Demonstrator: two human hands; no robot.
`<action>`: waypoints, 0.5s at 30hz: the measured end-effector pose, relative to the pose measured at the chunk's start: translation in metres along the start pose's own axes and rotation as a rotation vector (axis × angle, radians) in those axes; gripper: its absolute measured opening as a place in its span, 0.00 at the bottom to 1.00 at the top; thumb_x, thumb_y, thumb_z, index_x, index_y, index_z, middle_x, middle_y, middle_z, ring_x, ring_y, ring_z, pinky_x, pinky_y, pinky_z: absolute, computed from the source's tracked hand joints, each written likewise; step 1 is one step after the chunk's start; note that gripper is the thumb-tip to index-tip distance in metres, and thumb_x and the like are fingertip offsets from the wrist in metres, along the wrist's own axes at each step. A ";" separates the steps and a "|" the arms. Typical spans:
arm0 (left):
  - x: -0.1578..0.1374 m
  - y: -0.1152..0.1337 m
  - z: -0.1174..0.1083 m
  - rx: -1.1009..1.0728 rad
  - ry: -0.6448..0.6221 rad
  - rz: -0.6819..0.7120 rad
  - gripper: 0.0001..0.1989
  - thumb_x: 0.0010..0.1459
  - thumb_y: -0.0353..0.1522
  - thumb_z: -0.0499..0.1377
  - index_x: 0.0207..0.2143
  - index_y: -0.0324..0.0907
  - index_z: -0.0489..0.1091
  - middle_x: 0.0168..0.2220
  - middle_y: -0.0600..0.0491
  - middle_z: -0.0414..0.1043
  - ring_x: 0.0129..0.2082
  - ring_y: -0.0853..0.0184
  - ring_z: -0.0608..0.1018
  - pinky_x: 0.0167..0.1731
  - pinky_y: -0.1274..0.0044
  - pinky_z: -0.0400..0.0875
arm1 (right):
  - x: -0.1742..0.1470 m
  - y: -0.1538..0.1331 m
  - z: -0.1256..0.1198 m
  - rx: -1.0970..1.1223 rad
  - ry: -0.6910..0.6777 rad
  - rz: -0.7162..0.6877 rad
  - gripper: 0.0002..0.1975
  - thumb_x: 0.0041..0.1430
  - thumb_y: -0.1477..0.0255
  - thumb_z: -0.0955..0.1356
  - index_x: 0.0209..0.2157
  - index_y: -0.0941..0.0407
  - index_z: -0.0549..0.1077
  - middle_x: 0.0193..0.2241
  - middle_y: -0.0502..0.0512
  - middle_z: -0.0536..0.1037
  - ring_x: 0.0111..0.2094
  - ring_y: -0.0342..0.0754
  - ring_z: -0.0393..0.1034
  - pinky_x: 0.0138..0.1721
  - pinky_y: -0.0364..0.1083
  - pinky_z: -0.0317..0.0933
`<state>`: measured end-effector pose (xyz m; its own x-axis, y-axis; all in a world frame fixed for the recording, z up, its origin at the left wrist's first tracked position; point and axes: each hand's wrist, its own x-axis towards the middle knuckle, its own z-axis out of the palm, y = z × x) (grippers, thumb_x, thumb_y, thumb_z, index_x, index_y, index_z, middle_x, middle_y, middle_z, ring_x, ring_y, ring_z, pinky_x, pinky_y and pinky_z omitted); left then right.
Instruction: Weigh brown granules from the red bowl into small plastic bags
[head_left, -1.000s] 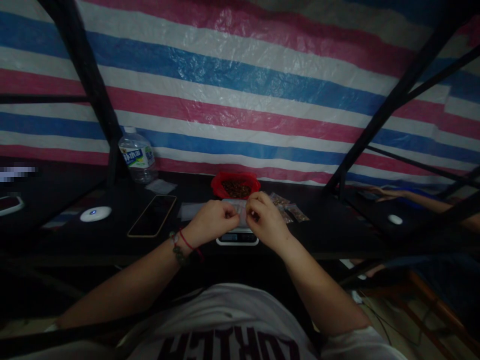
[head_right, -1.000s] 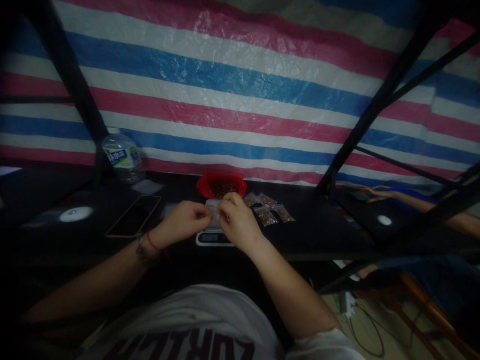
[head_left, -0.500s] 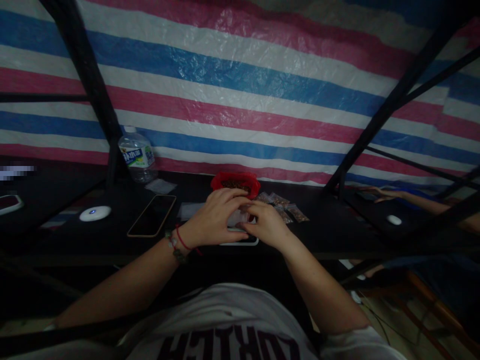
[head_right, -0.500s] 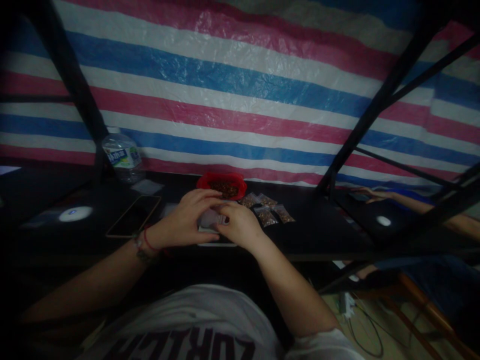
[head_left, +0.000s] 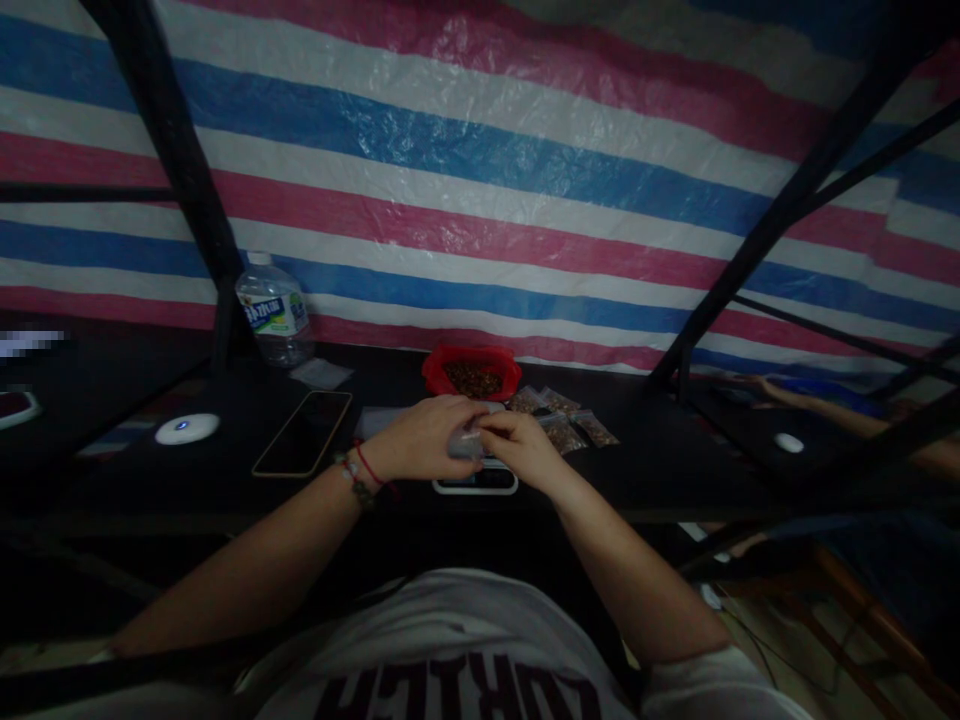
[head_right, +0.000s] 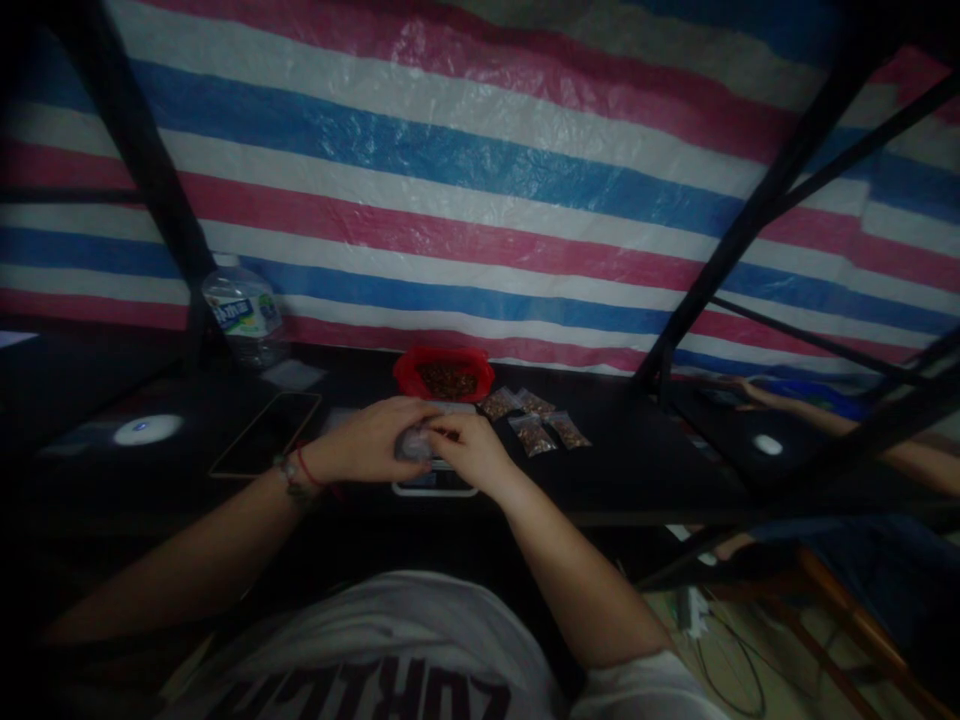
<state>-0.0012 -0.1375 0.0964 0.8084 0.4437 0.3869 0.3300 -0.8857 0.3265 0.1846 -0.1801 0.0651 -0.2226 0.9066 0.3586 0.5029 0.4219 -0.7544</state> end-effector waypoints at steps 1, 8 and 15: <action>0.001 -0.003 0.000 -0.015 -0.002 -0.004 0.24 0.47 0.35 0.63 0.49 0.40 0.69 0.45 0.46 0.74 0.44 0.58 0.75 0.46 0.71 0.67 | 0.001 0.002 -0.002 0.003 0.019 -0.003 0.08 0.56 0.69 0.68 0.32 0.58 0.78 0.28 0.53 0.78 0.29 0.44 0.69 0.32 0.43 0.60; 0.001 -0.065 -0.005 0.009 0.141 -0.282 0.21 0.50 0.35 0.59 0.47 0.41 0.69 0.45 0.47 0.73 0.44 0.58 0.75 0.46 0.71 0.67 | 0.033 0.036 -0.040 -0.034 0.171 0.044 0.15 0.61 0.65 0.62 0.40 0.58 0.76 0.31 0.54 0.77 0.31 0.45 0.69 0.35 0.45 0.64; 0.016 -0.122 0.010 0.033 0.264 -0.755 0.19 0.51 0.42 0.59 0.42 0.40 0.68 0.39 0.45 0.75 0.37 0.59 0.77 0.34 0.74 0.65 | 0.097 0.092 -0.058 -0.469 0.430 0.212 0.30 0.51 0.66 0.70 0.55 0.61 0.66 0.52 0.67 0.70 0.53 0.54 0.64 0.54 0.50 0.58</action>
<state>-0.0236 -0.0239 0.0542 0.2198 0.9390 0.2643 0.7594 -0.3348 0.5578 0.2581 -0.0542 0.0623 0.2249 0.8427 0.4892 0.8304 0.0969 -0.5487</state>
